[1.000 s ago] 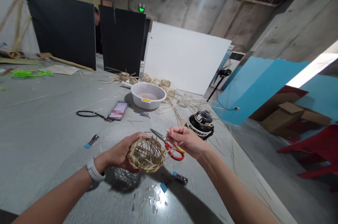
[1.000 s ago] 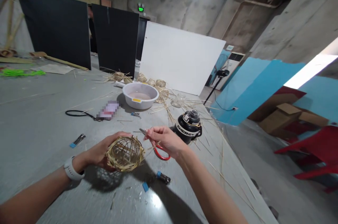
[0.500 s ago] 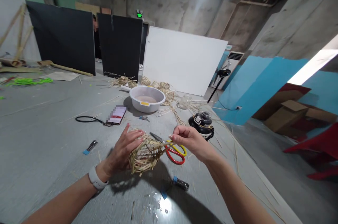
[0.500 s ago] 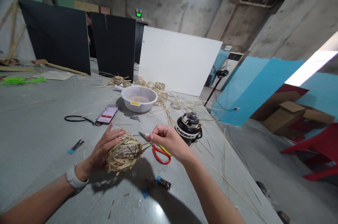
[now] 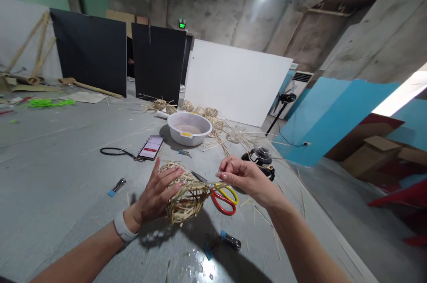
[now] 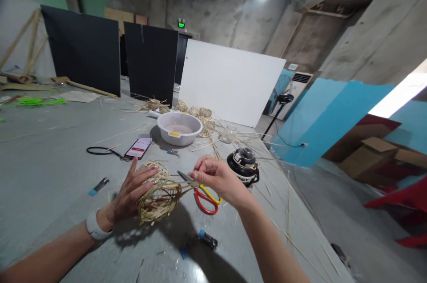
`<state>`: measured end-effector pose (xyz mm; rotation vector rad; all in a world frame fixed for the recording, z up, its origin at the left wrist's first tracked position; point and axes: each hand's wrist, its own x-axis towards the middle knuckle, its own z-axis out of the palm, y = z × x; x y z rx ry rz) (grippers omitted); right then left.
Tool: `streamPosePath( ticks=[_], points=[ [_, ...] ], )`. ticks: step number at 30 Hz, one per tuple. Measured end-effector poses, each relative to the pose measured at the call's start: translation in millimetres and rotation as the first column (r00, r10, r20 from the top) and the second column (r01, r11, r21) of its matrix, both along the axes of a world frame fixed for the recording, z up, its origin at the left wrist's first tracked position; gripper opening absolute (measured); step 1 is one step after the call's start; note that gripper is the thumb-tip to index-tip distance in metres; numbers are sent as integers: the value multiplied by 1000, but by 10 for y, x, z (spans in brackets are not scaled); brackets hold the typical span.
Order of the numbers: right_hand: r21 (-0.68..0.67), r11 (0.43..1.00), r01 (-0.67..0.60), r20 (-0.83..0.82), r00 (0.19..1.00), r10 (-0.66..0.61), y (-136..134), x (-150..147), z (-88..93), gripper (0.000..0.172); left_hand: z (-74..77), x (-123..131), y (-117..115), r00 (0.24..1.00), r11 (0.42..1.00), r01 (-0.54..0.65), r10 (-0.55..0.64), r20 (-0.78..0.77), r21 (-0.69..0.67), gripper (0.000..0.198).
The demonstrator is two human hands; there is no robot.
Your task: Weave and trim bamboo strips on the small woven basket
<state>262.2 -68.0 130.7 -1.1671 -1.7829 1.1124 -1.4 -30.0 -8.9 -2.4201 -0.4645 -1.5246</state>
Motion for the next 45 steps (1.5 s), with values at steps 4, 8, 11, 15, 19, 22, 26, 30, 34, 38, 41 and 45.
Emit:
streamPosePath(
  ticks=[4, 8, 11, 15, 19, 22, 26, 30, 34, 38, 41, 45],
  points=[
    [-13, 1000, -15, 3, 1000, 15, 30, 13, 6, 43, -12, 13, 1, 1000, 998, 14, -14, 2, -55, 57],
    [-26, 1000, 14, -34, 999, -15, 73, 29, -26, 43, -40, 17, 6, 999, 995, 37, -36, 13, -88, 61],
    [-27, 999, 29, -15, 999, -30, 91, 26, -34, 42, -60, 15, 15, 999, 993, 33, -33, 1, -110, 61],
    [-24, 1000, 19, -18, 1000, -20, 89, 14, -14, 42, -58, 22, 25, 1000, 995, 27, -27, 1, -93, 60],
    [-29, 999, 45, -64, 997, -47, 102, 11, -34, 42, -42, 33, 27, 999, 995, 33, -33, -3, -91, 58],
    [-24, 998, 52, -39, 998, -53, 123, 10, -73, 41, -41, 35, 23, 999, 993, 33, -34, -4, -115, 58],
    [11, 997, 82, -17, 996, -82, 142, 1, -105, 43, -52, 40, 20, 1000, 993, 14, -15, -6, -120, 58],
    [22, 993, 113, 8, 994, -113, 152, -23, -118, 47, -54, 47, 17, 1000, 992, -9, 7, -15, -128, 59],
    [-1, 993, 121, 10, 993, -121, 172, -67, -162, 47, -33, 52, 1, 1000, 993, -21, 18, -20, -117, 57],
    [85, 991, 106, 88, 990, -113, 182, -150, -216, 45, -25, 59, -17, 999, 995, -26, 22, -43, -101, 53],
    [211, 971, 115, 199, 967, -158, 171, -224, -225, 42, -31, 65, -18, 1000, 991, -17, 15, -20, -133, 56],
    [394, 914, 96, 327, 915, -237, 157, -333, -220, 40, -21, 67, -3, 1000, 986, 2, -2, -2, -167, 60]
  ],
)
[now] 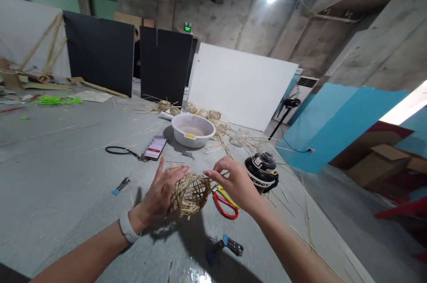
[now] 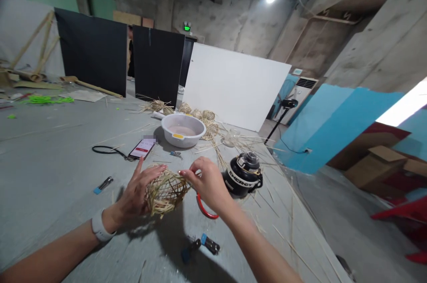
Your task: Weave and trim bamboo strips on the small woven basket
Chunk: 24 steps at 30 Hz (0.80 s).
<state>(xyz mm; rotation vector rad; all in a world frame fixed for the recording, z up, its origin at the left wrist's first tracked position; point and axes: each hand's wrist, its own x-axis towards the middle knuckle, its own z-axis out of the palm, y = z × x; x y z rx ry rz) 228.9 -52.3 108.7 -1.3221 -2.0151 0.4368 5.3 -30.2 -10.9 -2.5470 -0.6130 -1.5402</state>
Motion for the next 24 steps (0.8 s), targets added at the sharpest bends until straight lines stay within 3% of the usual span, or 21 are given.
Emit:
streamPosePath(
  ticks=[3, 6, 9, 12, 15, 18, 21, 24],
  points=[
    [143, 989, -22, 111, 994, 6, -9, -82, 31, 36, 0, -4, 33, 997, 997, 80, -80, -2, -13, 65],
    [168, 982, -88, 180, 982, 58, -24, -148, 130, 27, -36, -5, 83, 988, 987, 150, -152, -28, -52, 89],
    [-40, 970, -238, 268, 933, 240, -20, -221, 249, 24, -84, 2, 116, 971, 970, 222, -229, -68, -96, 116],
    [-253, 925, -284, 323, 876, 357, 28, -329, 288, 19, -109, 1, 107, 949, 944, 291, -305, -76, -152, 126],
    [-322, 931, -171, 413, 859, 301, 94, -435, 248, 18, -128, -21, 79, 940, 926, 308, -332, -83, -217, 133],
    [-299, 952, -71, 540, 809, 230, 136, -489, 208, 17, -174, -51, 69, 935, 903, 323, -351, -55, -283, 137],
    [-251, 967, -45, 644, 738, 201, 141, -508, 205, 18, -211, -65, 71, 929, 868, 347, -370, 3, -354, 140],
    [-174, 984, -42, 667, 730, 149, 140, -526, 223, 18, -176, -51, 44, 917, 832, 380, -397, 46, -403, 139]
  ],
)
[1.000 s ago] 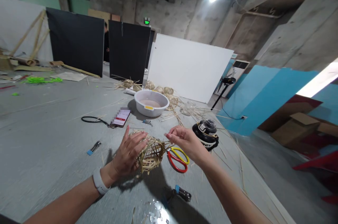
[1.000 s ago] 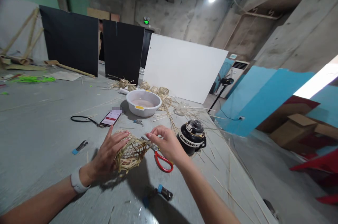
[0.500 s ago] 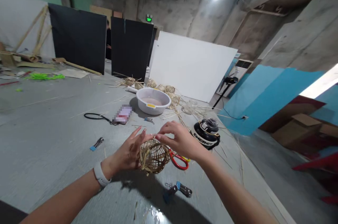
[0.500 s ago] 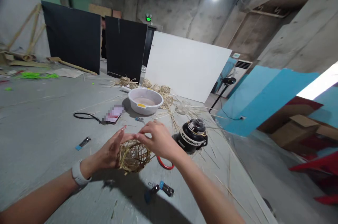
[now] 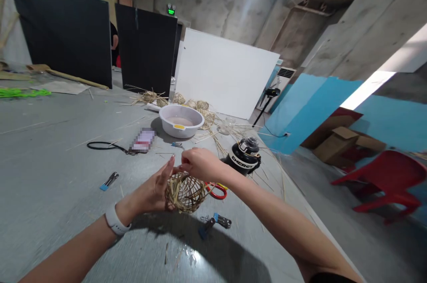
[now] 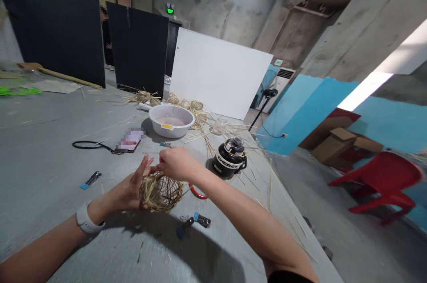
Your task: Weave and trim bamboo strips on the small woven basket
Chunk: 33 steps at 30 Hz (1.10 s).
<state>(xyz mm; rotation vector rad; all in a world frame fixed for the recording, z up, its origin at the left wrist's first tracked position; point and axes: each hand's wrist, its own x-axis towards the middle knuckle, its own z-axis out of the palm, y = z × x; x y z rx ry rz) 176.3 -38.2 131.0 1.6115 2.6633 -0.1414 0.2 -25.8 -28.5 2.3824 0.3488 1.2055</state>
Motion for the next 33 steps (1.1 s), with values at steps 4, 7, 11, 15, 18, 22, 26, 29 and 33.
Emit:
streamPosePath(
  ticks=[4, 7, 11, 15, 18, 22, 26, 29, 33],
  points=[
    [75, 995, 63, -87, 995, -57, 71, -25, 21, 15, 103, 51, -96, 995, 995, 102, -102, -19, -13, 132],
    [9, 996, 86, -194, 978, -83, 181, -36, 19, 13, 125, 78, -151, 986, 985, 161, -163, -37, -64, 132],
    [-98, 990, 103, -287, 950, -128, 327, -55, -19, 13, 93, 71, -161, 972, 957, 219, -231, -44, -189, 133],
    [-173, 980, 99, -385, 909, -160, 428, -50, -72, 20, 127, 36, -170, 962, 927, 242, -268, -54, -285, 130],
    [-233, 967, 100, -485, 850, -205, 485, 10, -124, 25, 214, 7, -178, 963, 925, 222, -258, -83, -308, 122],
    [-338, 934, 116, -614, 725, -312, 529, 67, -268, 26, 288, -8, -167, 955, 940, 224, -264, -133, -258, 103],
    [-408, 906, 116, -705, 591, -393, 518, 54, -422, 30, 265, -5, -158, 950, 930, 220, -272, -151, -294, 98],
    [-398, 912, 99, -786, 476, -395, 426, 170, -447, 25, 229, 3, -156, 975, 918, 172, -209, -70, -356, 101],
    [-307, 936, 170, -932, 146, -332, 136, 527, -474, 38, 188, 49, -152, 987, 831, 157, -116, 109, -534, 108]
  ],
)
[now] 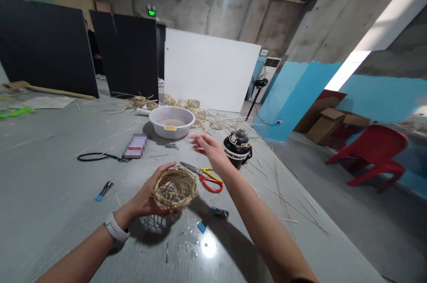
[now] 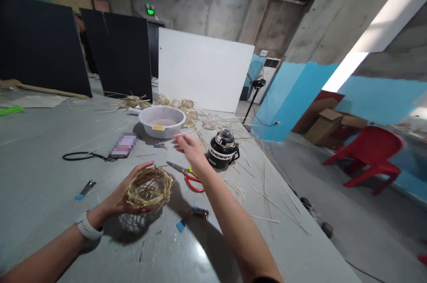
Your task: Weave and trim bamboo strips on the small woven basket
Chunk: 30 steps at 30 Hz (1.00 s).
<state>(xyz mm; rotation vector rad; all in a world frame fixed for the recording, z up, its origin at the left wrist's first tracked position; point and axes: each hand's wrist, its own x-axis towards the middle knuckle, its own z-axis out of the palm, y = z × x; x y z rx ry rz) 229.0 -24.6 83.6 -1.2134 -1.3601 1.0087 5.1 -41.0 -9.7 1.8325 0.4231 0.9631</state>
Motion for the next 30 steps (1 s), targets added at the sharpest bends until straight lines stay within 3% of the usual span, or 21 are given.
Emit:
streamPosePath(
  ticks=[2, 6, 10, 17, 23, 27, 30],
  points=[
    [16, 999, 29, -185, 982, -25, -182, 131, -52, 46, -17, 37, 2, 998, 994, -5, 12, 61, -107, 118],
    [-71, 994, -80, -267, 962, 58, -465, 120, -129, 47, -38, 105, -7, 991, 976, -46, 71, 113, -212, 129],
    [-130, 975, -182, -376, 919, 121, -517, 23, -120, 45, -38, 137, -24, 987, 965, -53, 89, 132, -257, 128],
    [-180, 928, -325, -399, 887, 233, -456, 97, -174, 39, 7, 104, -59, 999, 987, 39, -32, 42, -156, 128],
    [-231, 902, -365, -395, 882, 256, -482, 73, -196, 40, -45, 40, 3, 1000, 999, 4, -6, 30, 43, 122],
    [-267, 911, -315, -328, 918, 221, -507, 45, -192, 42, -84, -5, 48, 999, 994, -4, -1, 45, 113, 122],
    [-247, 939, -239, -237, 955, 181, -509, 34, -179, 42, -36, -35, 52, 1000, 998, -14, 13, 23, 54, 122]
  ],
)
